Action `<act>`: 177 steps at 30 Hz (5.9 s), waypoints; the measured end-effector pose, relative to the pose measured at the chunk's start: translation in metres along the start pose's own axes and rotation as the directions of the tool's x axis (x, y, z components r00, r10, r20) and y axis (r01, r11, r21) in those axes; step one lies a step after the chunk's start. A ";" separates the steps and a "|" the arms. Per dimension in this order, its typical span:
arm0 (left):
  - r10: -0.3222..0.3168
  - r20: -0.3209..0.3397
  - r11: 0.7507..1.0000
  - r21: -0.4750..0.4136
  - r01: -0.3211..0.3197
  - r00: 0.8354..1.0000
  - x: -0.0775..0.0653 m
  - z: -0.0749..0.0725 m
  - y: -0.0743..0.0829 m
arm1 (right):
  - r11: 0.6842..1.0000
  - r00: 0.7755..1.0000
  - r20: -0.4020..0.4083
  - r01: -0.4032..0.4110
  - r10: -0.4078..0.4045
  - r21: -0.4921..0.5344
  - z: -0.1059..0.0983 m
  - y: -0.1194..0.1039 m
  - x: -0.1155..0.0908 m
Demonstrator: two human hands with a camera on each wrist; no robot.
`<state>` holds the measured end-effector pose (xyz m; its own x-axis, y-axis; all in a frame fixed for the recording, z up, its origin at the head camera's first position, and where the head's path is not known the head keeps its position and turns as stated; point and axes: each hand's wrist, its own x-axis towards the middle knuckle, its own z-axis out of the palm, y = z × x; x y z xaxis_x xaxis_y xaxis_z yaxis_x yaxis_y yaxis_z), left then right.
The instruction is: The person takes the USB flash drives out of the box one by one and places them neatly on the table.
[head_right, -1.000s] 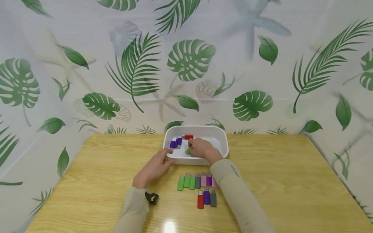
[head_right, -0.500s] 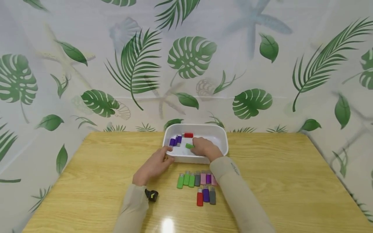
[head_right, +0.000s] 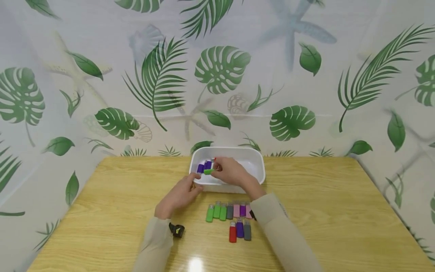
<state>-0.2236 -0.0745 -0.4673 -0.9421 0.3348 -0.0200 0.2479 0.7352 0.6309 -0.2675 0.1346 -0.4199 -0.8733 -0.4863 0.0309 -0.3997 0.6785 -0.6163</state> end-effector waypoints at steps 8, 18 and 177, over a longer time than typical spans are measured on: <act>0.048 -0.008 0.999 0.015 -0.048 0.999 0.001 0.000 0.000 | 0.986 0.988 -0.080 0.138 -0.131 0.096 0.005 -0.034 -0.054; 0.013 -0.011 1.000 0.019 -0.013 1.000 0.002 -0.002 0.001 | 0.987 0.953 0.276 0.148 -0.126 -0.062 0.022 -0.045 -0.080; -0.005 -0.007 1.000 0.008 0.005 1.000 0.000 0.001 0.000 | 0.969 0.911 0.402 0.170 -0.085 -0.180 0.056 -0.039 -0.105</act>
<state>-0.2237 -0.0736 -0.4678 -0.9449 0.3269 -0.0180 0.2447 0.7416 0.6246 -0.1442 0.1287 -0.4428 -0.6496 -0.7227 -0.2359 -0.5863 0.6738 -0.4498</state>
